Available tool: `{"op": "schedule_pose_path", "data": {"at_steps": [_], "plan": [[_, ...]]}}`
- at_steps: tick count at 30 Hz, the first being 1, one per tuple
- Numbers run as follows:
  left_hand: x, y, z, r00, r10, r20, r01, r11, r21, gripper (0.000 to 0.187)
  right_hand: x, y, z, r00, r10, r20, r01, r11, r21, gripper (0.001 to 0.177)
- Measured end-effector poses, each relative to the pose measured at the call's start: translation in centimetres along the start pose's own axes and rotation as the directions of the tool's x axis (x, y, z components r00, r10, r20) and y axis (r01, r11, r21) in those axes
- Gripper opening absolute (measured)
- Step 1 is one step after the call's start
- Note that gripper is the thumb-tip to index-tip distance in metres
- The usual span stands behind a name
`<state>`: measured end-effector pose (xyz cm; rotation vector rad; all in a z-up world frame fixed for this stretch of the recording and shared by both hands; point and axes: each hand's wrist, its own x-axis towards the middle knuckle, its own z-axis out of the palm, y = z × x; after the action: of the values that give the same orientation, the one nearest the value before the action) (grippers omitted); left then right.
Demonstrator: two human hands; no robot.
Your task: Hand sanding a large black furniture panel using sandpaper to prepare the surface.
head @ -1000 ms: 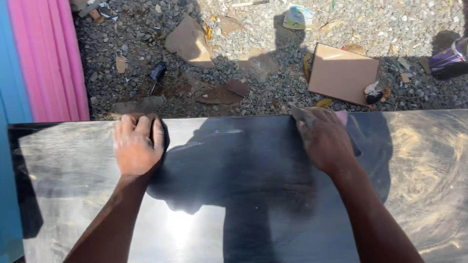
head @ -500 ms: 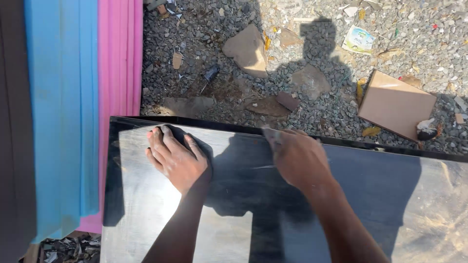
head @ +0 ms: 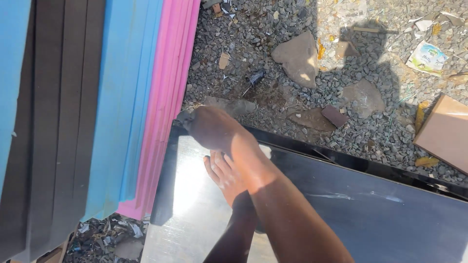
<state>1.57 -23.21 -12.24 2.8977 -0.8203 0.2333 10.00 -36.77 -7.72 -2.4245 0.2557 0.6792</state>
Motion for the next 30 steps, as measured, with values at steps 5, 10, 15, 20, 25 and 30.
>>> {"op": "schedule_pose_path", "data": {"at_steps": [5,10,15,20,25,30], "plan": [[2.3,1.4,-3.8,0.994,0.008,-0.106,-0.031,0.976,-0.217,0.019,-7.1,8.7,3.7,0.964,-0.247,0.1,0.266,0.87,-0.415,0.037],[1.3,0.6,-1.5,0.993,0.028,-0.111,-0.046,0.985,-0.165,0.021,1.4,0.4,0.8,0.959,-0.282,0.004,0.282,0.959,-0.02,0.096],[0.1,-0.6,-0.6,0.992,0.089,-0.09,-0.097,0.991,-0.093,0.023,-1.7,1.2,-1.0,0.997,0.04,0.064,-0.046,0.995,0.088,0.074],[1.5,1.5,-2.6,0.999,0.019,-0.036,-0.024,0.988,-0.152,0.03,-18.0,9.9,-0.7,0.898,0.423,0.122,-0.439,0.879,0.187,0.05],[1.2,1.3,-1.7,1.0,-0.007,0.021,0.009,0.997,-0.076,0.047,-25.0,10.9,-0.6,0.637,0.733,0.239,-0.767,0.57,0.295,0.041],[0.9,0.8,-1.1,0.998,0.038,-0.056,-0.041,0.998,-0.04,0.048,-8.7,7.2,6.9,0.968,0.249,-0.022,-0.221,0.892,0.393,0.038]]}}
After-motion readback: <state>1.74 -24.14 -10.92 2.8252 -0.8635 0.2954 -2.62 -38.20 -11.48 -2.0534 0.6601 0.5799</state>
